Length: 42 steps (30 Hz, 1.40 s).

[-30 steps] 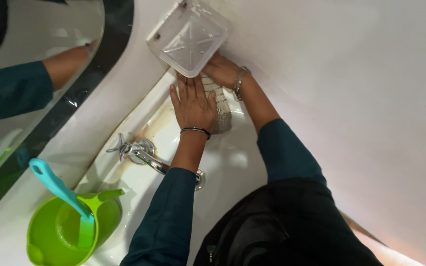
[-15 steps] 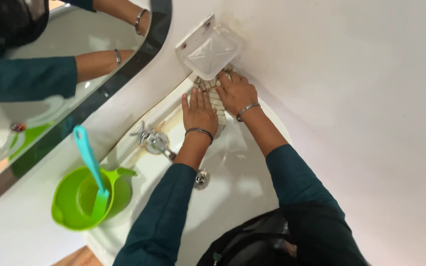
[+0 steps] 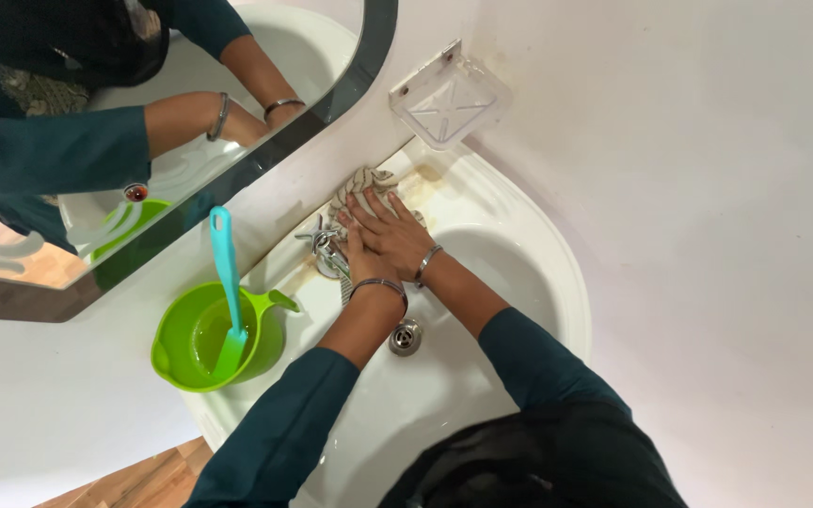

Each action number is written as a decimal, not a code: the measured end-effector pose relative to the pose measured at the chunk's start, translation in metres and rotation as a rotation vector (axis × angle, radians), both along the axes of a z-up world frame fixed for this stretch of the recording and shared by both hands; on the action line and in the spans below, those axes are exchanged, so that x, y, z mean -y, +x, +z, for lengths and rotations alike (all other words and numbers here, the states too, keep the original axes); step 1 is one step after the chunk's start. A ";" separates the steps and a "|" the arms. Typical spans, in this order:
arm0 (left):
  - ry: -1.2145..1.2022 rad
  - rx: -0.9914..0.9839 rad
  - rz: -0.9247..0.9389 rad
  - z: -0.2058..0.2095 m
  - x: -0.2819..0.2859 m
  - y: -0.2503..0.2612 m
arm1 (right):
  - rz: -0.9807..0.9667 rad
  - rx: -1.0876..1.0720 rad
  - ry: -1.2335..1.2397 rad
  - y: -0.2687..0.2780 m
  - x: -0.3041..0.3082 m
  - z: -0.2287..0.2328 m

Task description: The person cleans a white bathroom sink using a cloth. They wipe the basin, faucet, and surrounding surfaces, occasionally rinsing the cloth under running water from the tap. A green bucket with a blue brush is visible on the sink.

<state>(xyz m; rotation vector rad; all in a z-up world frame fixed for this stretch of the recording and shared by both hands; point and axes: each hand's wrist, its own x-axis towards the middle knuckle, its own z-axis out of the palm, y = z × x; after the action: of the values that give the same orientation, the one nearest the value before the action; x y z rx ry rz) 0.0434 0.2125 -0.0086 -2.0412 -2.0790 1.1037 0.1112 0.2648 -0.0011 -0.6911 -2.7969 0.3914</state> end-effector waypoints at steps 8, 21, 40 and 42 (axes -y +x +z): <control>0.055 0.490 0.175 0.038 -0.005 -0.007 | -0.561 0.228 0.237 0.026 -0.024 0.013; 0.462 1.138 0.197 0.043 -0.078 0.063 | -0.436 0.161 -0.225 0.093 -0.159 0.018; 0.001 1.563 -0.131 0.058 0.040 0.166 | -0.977 0.203 -0.251 0.273 0.046 0.001; -0.116 1.680 -0.122 0.058 0.067 0.175 | -1.021 0.145 -0.301 0.291 0.083 0.002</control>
<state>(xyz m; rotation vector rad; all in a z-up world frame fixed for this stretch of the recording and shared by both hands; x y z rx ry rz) 0.2184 0.1451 0.0491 -3.5659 -1.9367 -1.0593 0.4026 0.1820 0.0014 -2.0920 -2.0967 0.5389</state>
